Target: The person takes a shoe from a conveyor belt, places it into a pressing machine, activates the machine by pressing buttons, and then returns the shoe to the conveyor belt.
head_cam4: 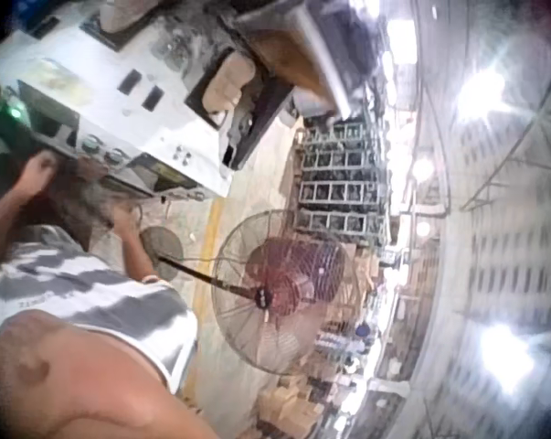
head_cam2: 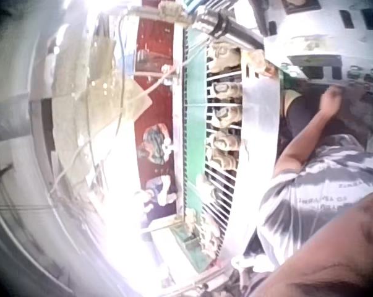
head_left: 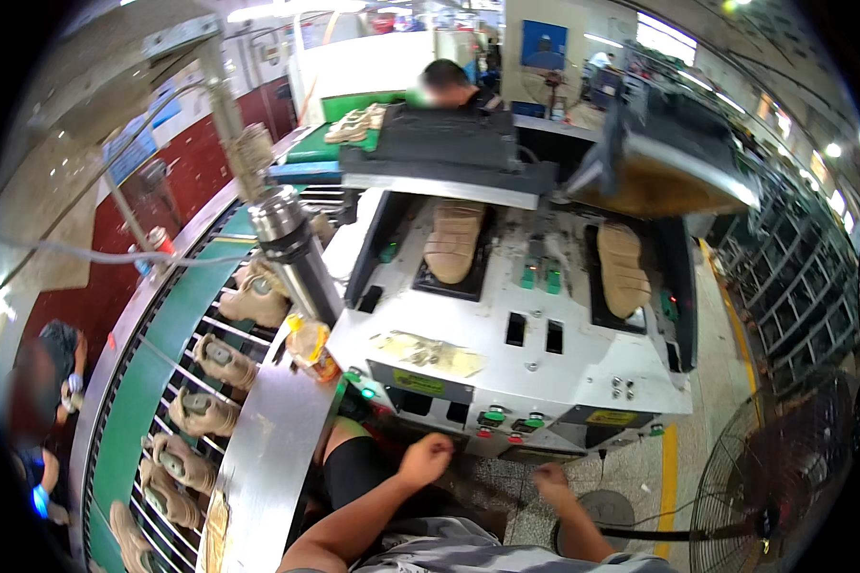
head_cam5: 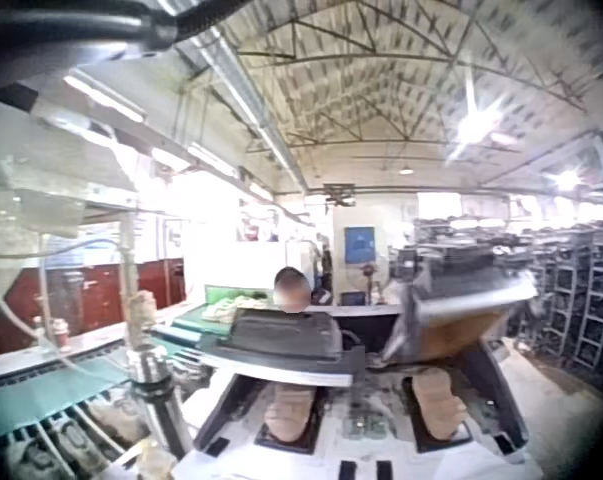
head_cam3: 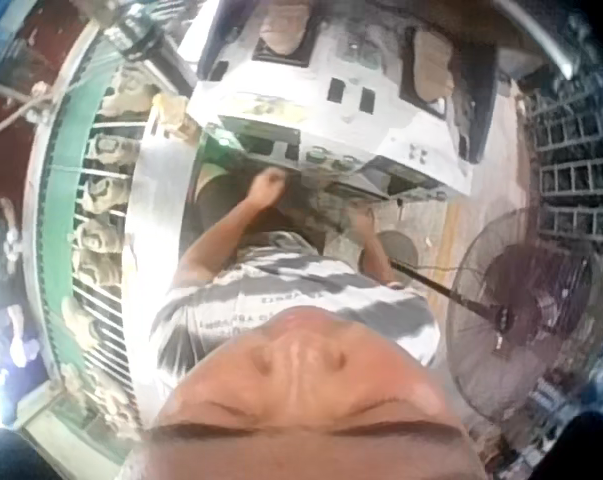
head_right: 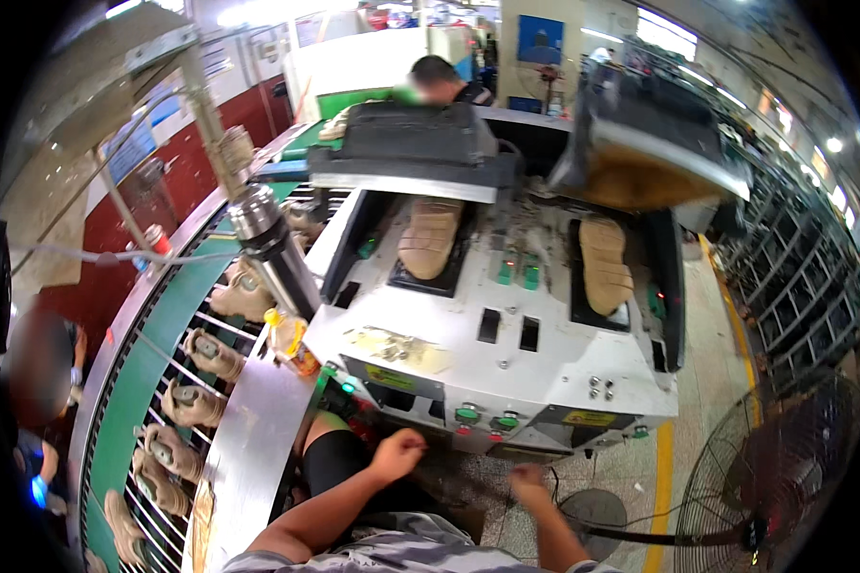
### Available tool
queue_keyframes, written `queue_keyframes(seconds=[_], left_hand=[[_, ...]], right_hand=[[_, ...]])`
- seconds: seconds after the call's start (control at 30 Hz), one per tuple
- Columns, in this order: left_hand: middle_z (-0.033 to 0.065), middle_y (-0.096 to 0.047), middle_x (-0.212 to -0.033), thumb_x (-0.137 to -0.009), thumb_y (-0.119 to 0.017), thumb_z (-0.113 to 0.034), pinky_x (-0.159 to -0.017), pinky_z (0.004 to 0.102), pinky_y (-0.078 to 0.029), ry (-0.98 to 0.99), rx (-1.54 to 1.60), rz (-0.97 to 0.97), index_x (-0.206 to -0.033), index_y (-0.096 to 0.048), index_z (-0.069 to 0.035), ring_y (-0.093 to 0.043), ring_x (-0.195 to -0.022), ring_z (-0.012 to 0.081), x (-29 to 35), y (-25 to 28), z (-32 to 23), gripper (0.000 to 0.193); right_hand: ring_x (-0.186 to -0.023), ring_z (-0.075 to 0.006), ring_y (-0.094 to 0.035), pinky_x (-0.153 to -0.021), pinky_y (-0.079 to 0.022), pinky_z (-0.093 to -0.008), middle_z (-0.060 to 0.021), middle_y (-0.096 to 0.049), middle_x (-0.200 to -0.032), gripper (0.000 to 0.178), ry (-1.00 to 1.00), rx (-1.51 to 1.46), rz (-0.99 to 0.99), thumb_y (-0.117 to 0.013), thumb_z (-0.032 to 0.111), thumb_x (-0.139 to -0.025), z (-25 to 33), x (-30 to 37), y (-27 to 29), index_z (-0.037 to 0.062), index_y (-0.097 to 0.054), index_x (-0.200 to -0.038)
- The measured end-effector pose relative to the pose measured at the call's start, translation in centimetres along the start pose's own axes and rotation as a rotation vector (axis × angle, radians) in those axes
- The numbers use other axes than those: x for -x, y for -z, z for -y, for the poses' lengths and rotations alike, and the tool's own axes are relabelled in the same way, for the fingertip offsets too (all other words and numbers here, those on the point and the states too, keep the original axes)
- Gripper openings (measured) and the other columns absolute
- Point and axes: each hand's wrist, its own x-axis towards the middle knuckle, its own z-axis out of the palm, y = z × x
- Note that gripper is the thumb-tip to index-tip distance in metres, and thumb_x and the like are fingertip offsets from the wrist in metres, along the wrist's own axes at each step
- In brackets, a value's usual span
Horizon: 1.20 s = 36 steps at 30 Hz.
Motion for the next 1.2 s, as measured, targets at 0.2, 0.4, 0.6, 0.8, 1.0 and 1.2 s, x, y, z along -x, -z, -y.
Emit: queue_keyframes(seconds=[0.2, 0.4, 0.6, 0.8, 1.0, 1.2], left_hand=[[0.0056, -0.049, -0.06, -0.072, -0.054, -0.001, -0.056, 0.0298, -0.043, 0.179, -0.158, -0.921, -0.069, -0.051, -0.004, -0.049, -0.058, 0.0158, 16.3, 18.5, 8.6, 0.004], [0.0029, -0.045, -0.054, -0.068, -0.046, 0.0, -0.05, 0.028, -0.034, 0.296, -0.135, -1.499, -0.059, -0.043, -0.004, -0.039, -0.055, 0.0126, 34.8, 22.9, 9.1, 0.01], [0.007, -0.048, -0.048, -0.065, -0.05, 0.0, -0.046, 0.0287, -0.037, 0.342, -0.322, -1.593, -0.053, -0.045, -0.003, -0.044, -0.046, 0.0134, 41.0, 20.0, 14.3, 0.014], [0.0164, -0.055, -0.056, -0.067, -0.052, -0.009, -0.053, 0.0344, -0.043, 0.586, -0.234, -1.574, -0.06, -0.055, -0.002, -0.053, -0.051, 0.027, 38.2, 22.6, 7.3, 0.011], [0.0135, -0.061, -0.063, -0.071, -0.056, -0.017, -0.059, 0.0387, -0.049, 0.622, -0.317, -1.521, -0.067, -0.061, -0.007, -0.061, -0.061, 0.0326, 38.1, 22.3, 6.0, 0.012], [0.0088, -0.067, -0.093, -0.081, -0.067, -0.02, -0.08, 0.0336, -0.051, 0.28, 0.237, -1.193, -0.111, -0.062, -0.006, -0.064, -0.088, 0.0188, 33.9, 20.4, 9.7, 0.033]], right_hand=[[-0.083, -0.0285, -0.062, -0.075, -0.05, -0.0363, -0.0123, -0.064, -0.087, 0.012, 1.246, -0.115, 0.147, -0.067, 0.006, -0.075, 20.7, 7.5, -14.2, 0.0036, -0.062, -0.086], [-0.114, -0.037, -0.052, -0.1, -0.039, -0.0437, -0.0202, -0.054, -0.125, 0.062, 1.453, 0.241, -0.735, -0.069, 0.022, -0.075, 44.4, -8.1, -16.2, 0.0033, -0.046, -0.129], [-0.133, -0.032, -0.037, -0.109, -0.034, -0.0428, -0.0176, -0.042, -0.142, 0.096, 0.799, 0.696, -0.636, -0.078, 0.048, -0.064, 53.2, -13.1, -14.7, 0.0085, -0.037, -0.142], [-0.118, -0.0394, -0.053, -0.1, -0.044, -0.0457, -0.0261, -0.052, -0.131, 0.083, 0.537, 0.522, -0.707, -0.072, 0.044, -0.072, 50.4, -9.1, -15.0, -0.0008, -0.041, -0.135], [-0.115, -0.0409, -0.053, -0.099, -0.045, -0.0466, -0.0277, -0.05, -0.128, 0.089, 1.267, 0.011, -0.764, -0.079, 0.036, -0.07, 39.9, -13.1, -13.5, -0.0051, -0.036, -0.136], [-0.11, -0.0312, -0.055, -0.093, -0.048, -0.0428, -0.02, -0.053, -0.127, 0.068, 1.157, -0.422, -0.234, -0.078, 0.02, -0.076, 37.1, -4.5, -18.9, -0.0077, -0.043, -0.128]])
